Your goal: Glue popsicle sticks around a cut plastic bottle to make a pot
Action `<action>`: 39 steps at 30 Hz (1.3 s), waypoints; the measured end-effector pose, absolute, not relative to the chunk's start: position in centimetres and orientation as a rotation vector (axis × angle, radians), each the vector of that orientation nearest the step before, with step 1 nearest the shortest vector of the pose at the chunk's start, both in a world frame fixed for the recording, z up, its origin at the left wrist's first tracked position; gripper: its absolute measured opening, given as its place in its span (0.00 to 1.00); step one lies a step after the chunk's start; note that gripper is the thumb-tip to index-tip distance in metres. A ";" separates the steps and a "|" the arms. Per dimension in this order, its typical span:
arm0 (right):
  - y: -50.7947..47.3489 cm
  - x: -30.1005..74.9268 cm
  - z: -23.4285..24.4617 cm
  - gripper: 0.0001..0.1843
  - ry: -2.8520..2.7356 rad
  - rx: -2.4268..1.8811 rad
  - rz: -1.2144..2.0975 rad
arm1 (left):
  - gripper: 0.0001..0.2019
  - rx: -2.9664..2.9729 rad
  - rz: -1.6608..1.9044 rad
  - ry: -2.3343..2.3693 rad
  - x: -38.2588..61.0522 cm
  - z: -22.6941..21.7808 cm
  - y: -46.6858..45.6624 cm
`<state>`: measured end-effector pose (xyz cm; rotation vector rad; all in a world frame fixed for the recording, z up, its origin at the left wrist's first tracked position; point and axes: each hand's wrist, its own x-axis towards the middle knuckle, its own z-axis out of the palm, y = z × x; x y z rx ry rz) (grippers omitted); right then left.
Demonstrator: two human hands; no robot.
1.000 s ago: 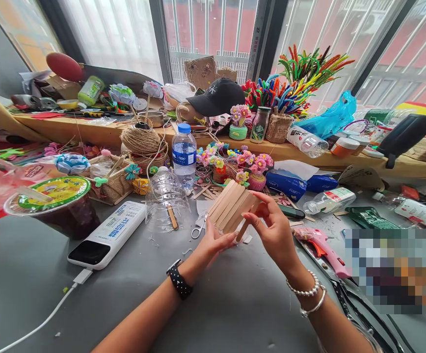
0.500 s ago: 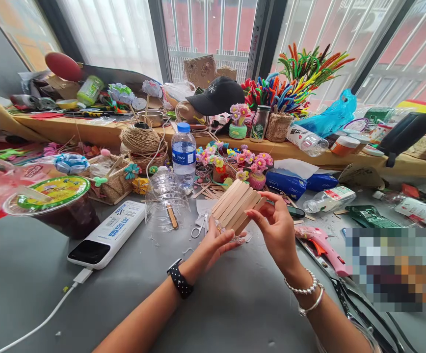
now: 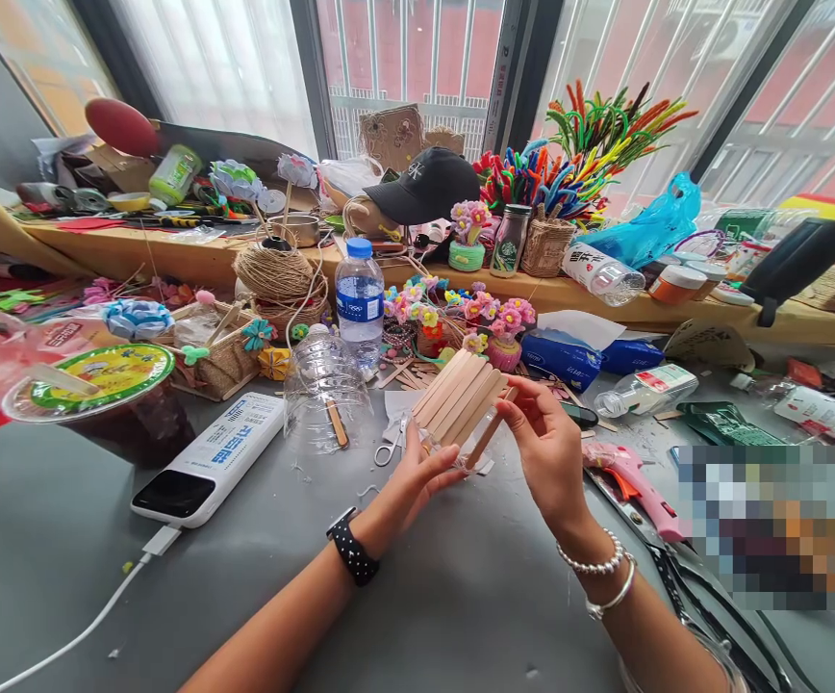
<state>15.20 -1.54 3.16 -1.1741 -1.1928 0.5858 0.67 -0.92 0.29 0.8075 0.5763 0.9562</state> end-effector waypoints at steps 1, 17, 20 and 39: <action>-1.5 15.3 3.2 0.14 -1.183 -1.183 0.577 | 0.43 0.814 0.957 0.577 0.7 0.3 -0.9; -1.1 16.4 3.9 0.09 -1.006 -1.119 0.712 | 0.45 0.952 0.969 0.672 0.8 1.0 -1.3; -1.1 16.4 3.8 0.10 -1.004 -1.131 0.702 | 0.46 0.966 0.947 0.671 0.8 1.0 -1.4; -1.1 16.6 4.3 0.14 -0.878 -1.164 0.959 | 0.49 0.939 1.011 0.656 1.1 -0.6 -0.4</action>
